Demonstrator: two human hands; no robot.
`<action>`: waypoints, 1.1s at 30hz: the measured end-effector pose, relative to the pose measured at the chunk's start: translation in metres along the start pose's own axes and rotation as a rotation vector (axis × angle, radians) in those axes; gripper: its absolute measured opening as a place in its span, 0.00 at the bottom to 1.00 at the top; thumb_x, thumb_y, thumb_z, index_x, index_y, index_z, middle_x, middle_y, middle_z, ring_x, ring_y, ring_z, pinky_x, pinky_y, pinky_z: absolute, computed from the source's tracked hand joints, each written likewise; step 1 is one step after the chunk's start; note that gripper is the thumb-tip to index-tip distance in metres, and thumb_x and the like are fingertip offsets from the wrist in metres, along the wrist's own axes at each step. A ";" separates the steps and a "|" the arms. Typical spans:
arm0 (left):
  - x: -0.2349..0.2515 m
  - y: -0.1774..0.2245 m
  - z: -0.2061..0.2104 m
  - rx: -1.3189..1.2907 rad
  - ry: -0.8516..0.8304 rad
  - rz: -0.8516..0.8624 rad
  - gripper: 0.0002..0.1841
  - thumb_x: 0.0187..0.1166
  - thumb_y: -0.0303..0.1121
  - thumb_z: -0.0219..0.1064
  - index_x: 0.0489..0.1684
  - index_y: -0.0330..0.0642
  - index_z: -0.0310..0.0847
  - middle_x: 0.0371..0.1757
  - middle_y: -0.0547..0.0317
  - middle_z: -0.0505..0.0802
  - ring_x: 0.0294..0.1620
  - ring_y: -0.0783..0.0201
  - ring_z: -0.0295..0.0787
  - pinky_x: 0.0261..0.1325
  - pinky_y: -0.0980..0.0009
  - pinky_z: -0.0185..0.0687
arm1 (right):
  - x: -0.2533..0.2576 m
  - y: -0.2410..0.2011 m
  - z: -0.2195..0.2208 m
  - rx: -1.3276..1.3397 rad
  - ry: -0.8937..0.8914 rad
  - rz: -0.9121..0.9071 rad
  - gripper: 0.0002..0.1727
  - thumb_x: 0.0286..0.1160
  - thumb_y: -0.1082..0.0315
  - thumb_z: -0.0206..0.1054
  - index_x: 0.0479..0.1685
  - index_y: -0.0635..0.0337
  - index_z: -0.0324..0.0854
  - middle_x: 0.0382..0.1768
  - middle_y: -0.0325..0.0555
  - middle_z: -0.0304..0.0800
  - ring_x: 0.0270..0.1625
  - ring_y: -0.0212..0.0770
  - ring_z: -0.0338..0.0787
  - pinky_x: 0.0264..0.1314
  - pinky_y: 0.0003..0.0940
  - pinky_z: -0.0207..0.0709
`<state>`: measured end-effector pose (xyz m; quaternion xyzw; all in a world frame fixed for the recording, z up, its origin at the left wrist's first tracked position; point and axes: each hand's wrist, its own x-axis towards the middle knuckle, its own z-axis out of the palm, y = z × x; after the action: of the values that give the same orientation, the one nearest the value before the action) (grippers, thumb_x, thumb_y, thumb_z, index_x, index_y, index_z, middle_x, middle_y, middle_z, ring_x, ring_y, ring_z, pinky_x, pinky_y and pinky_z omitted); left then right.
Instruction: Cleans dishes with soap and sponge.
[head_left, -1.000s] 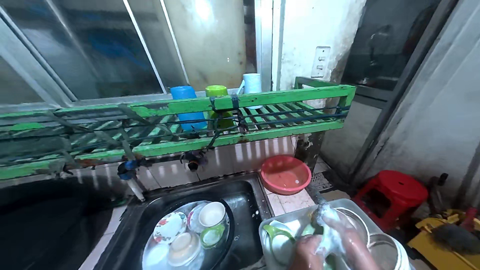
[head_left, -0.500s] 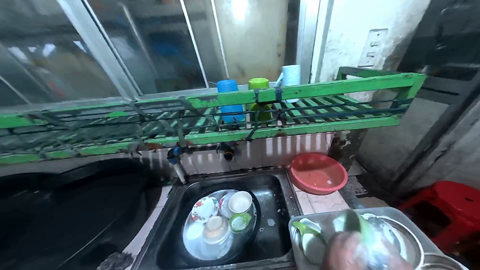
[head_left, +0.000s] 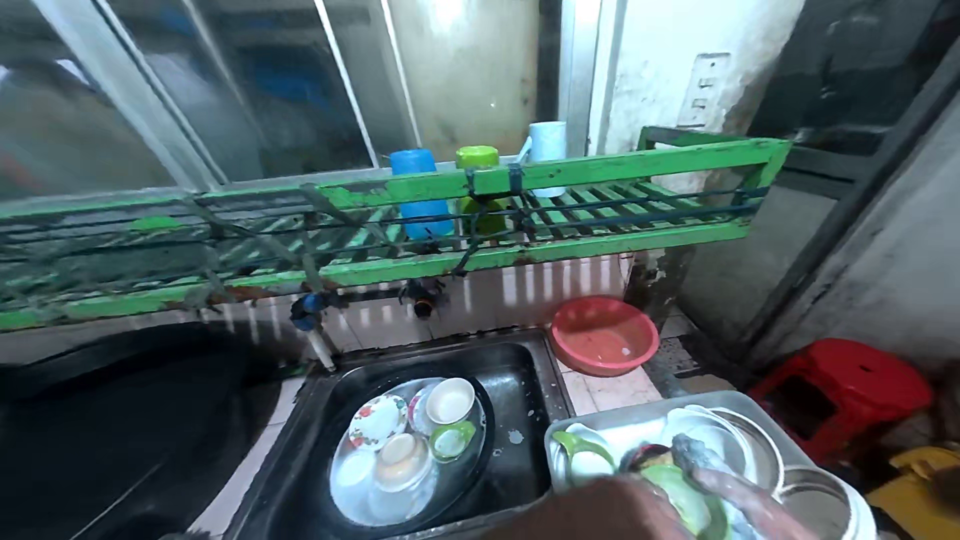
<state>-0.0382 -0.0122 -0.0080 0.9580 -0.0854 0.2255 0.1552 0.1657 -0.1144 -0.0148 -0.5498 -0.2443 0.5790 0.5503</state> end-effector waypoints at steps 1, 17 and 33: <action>0.003 0.000 -0.014 0.024 -0.033 -0.077 0.08 0.81 0.32 0.67 0.45 0.50 0.95 0.46 0.60 0.97 0.60 0.55 0.90 0.79 0.48 0.72 | 0.000 -0.001 0.001 0.033 0.031 0.013 0.21 0.76 0.61 0.60 0.67 0.57 0.73 0.42 0.44 0.93 0.42 0.38 0.94 0.44 0.40 0.91; 0.028 0.004 0.032 -0.554 0.729 -0.853 0.29 0.73 0.36 0.71 0.71 0.23 0.77 0.78 0.31 0.78 0.83 0.48 0.72 0.86 0.58 0.65 | 0.008 -0.034 0.052 -0.511 0.357 -0.140 0.28 0.73 0.70 0.70 0.75 0.63 0.76 0.58 0.58 0.88 0.56 0.47 0.89 0.61 0.49 0.82; 0.033 -0.021 -0.007 -1.036 0.431 -1.156 0.21 0.94 0.41 0.48 0.65 0.37 0.83 0.60 0.51 0.91 0.61 0.65 0.86 0.67 0.65 0.80 | -0.022 -0.018 0.061 -1.278 -0.076 -0.755 0.18 0.71 0.70 0.71 0.60 0.67 0.86 0.62 0.59 0.91 0.70 0.59 0.87 0.73 0.60 0.79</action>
<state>-0.0072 0.0067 0.0076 0.5923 0.3619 0.2212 0.6850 0.1122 -0.1101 0.0265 -0.6208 -0.7248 0.1142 0.2761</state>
